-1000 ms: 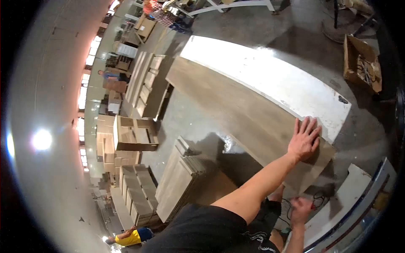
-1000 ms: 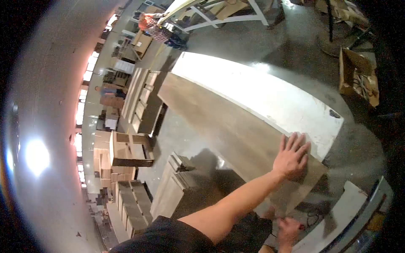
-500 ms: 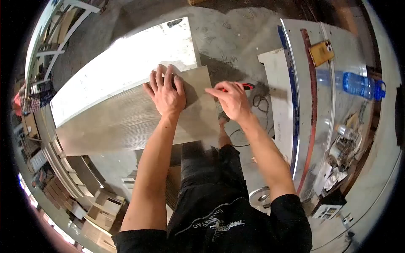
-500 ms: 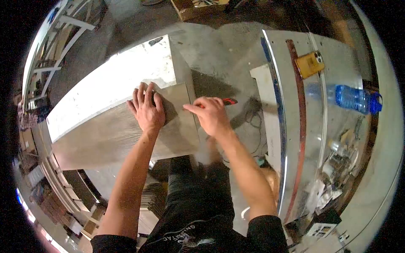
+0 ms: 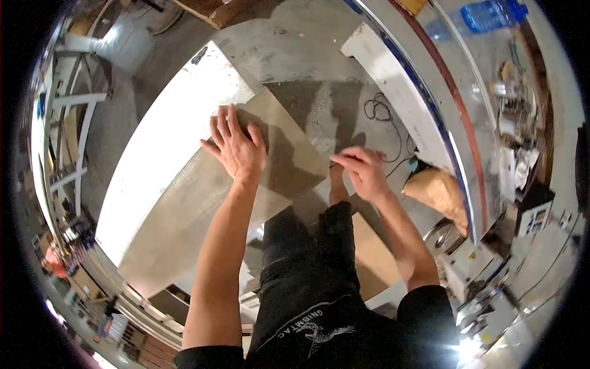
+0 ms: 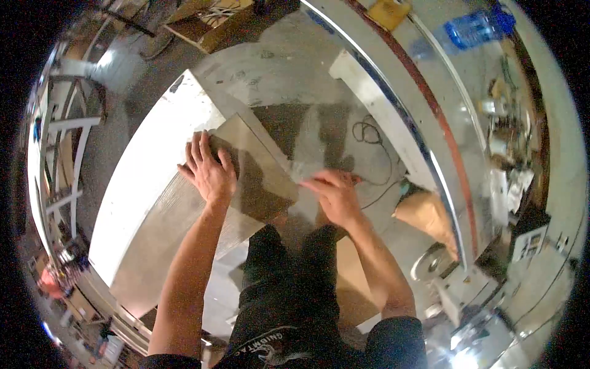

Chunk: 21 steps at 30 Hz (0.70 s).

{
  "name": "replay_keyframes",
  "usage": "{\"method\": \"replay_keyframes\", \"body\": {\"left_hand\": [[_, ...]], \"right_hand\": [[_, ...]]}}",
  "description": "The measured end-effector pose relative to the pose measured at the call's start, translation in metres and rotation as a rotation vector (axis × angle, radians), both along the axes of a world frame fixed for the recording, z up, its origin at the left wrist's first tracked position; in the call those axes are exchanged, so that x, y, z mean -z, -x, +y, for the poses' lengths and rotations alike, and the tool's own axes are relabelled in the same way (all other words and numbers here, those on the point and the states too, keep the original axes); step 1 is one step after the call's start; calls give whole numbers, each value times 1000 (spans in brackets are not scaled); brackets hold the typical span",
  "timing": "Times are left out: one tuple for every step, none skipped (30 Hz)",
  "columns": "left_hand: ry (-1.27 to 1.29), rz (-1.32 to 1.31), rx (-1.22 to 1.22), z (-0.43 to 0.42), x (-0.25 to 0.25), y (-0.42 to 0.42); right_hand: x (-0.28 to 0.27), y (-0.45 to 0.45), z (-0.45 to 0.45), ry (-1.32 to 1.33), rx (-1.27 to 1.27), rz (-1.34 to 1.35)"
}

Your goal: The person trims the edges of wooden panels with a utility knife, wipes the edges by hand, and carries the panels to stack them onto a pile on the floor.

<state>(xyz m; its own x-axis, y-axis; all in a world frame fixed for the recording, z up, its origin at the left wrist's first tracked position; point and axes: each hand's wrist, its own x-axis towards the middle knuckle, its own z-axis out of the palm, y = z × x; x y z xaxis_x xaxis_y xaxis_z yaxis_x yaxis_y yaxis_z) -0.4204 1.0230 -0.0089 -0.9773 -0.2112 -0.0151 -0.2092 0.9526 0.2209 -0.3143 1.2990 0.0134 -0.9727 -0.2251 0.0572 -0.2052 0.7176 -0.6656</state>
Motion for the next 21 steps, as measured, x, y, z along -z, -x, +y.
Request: {"method": "replay_keyframes", "body": {"left_hand": [[-22,16,70,0,-2,0],[-44,26,135,0,-3,-3],[-15,30,144,1,-3,-3],[-8,28,144,0,-3,-4],[-2,27,144,0,-2,-3],[-2,24,142,1,1,-2],[0,38,150,-1,6,-3],[-9,20,138,0,3,-3],[-6,23,141,0,5,-2],[-2,28,140,0,5,-2],[-13,29,143,1,5,-2],[-19,29,144,0,4,-3],[-20,31,142,-1,5,-2],[-14,46,145,-1,5,-1],[-8,56,154,0,4,-2],[-3,62,171,0,5,-4],[4,64,176,0,6,-5],[10,65,177,-2,8,-4],[13,72,173,-3,9,-4],[12,77,180,-3,10,-2],[9,81,183,-3,10,-2]], "right_hand": [[5,10,-6,31,-35,12],[11,20,-11,62,-74,21],[17,22,-15,95,-114,33],[19,17,-18,87,-79,48],[20,11,-20,78,-43,64],[23,4,-22,62,-10,78],[27,-16,-29,112,82,-11],[28,-39,-36,-27,52,-44],[29,-60,-42,-168,13,-70],[28,-71,-46,-143,27,-92],[26,-82,-51,-118,41,-114],[27,-88,-55,76,111,-127],[31,-90,-59,273,175,-139],[31,-82,-59,222,272,-38],[25,-69,-56,168,378,57],[20,-58,-54,110,491,148],[17,-47,-51,88,426,122],[16,-36,-49,69,358,94],[16,-31,-49,47,284,73],[19,-33,-53,48,328,98],[24,-38,-59,48,368,122]]}}
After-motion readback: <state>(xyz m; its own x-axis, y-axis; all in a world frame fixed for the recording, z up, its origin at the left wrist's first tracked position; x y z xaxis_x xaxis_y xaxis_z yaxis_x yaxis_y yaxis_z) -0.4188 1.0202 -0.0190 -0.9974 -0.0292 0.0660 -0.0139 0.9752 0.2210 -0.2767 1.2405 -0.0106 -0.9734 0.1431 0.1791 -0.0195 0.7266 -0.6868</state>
